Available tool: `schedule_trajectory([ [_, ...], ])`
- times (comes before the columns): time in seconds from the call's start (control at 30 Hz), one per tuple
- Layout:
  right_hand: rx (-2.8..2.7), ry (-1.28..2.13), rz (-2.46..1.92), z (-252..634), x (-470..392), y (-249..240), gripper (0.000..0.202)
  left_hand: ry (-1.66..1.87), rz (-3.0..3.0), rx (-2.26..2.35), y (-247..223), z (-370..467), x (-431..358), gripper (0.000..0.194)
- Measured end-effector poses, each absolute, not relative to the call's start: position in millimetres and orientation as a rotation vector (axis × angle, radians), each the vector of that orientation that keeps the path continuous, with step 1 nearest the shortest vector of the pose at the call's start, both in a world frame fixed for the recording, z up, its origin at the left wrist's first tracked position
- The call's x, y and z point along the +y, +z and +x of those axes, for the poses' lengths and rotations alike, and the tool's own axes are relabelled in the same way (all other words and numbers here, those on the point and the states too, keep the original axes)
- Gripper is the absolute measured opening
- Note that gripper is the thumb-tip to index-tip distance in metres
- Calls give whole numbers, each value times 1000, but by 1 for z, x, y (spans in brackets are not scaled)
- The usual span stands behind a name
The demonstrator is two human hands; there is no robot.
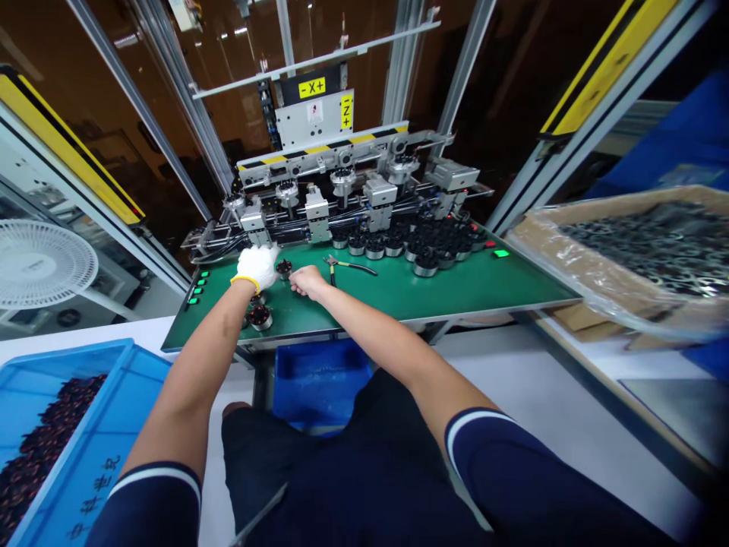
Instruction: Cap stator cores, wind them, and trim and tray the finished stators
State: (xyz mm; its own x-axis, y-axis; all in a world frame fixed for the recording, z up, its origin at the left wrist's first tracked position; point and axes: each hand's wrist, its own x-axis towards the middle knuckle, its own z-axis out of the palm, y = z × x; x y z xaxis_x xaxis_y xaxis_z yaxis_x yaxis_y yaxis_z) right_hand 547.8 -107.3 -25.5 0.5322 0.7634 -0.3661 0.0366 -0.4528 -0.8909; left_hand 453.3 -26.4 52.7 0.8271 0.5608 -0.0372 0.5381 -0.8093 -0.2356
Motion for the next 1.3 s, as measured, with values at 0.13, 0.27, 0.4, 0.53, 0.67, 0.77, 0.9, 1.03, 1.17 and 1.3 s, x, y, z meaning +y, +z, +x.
schedule_trajectory([
  [0.13,-807,981,-1933,547,-133,-31,27,327,-2919,-723,41,469,-19,101],
  [0.27,-973,908,-1972,561,-166,-36,18,456,-3024,-660,29,475,-16,77],
  [0.4,-1160,813,-1989,582,-199,-35,7,463,-3071,-666,29,473,-22,72],
  [0.53,-1362,663,-2018,593,-215,-32,16,414,-3097,-697,29,469,-32,66],
  [0.67,-1461,427,-2099,602,-220,-29,30,301,-3117,-789,28,464,-39,71],
  [0.77,-1417,247,-2211,609,-219,-29,50,145,-3129,-891,37,452,-48,70],
  [0.9,-1240,85,-2396,610,-206,-38,69,-292,-3128,-1094,54,414,-77,69],
  [1.03,-1123,171,-2555,605,-193,-47,90,-1036,-3223,-1065,58,363,-114,66],
  [1.17,-1192,211,-2546,603,-201,-49,69,-1298,-3194,-889,45,320,-136,61],
  [1.3,-1307,230,-2411,611,-219,-44,51,-1514,-3120,-750,26,296,-142,74],
])
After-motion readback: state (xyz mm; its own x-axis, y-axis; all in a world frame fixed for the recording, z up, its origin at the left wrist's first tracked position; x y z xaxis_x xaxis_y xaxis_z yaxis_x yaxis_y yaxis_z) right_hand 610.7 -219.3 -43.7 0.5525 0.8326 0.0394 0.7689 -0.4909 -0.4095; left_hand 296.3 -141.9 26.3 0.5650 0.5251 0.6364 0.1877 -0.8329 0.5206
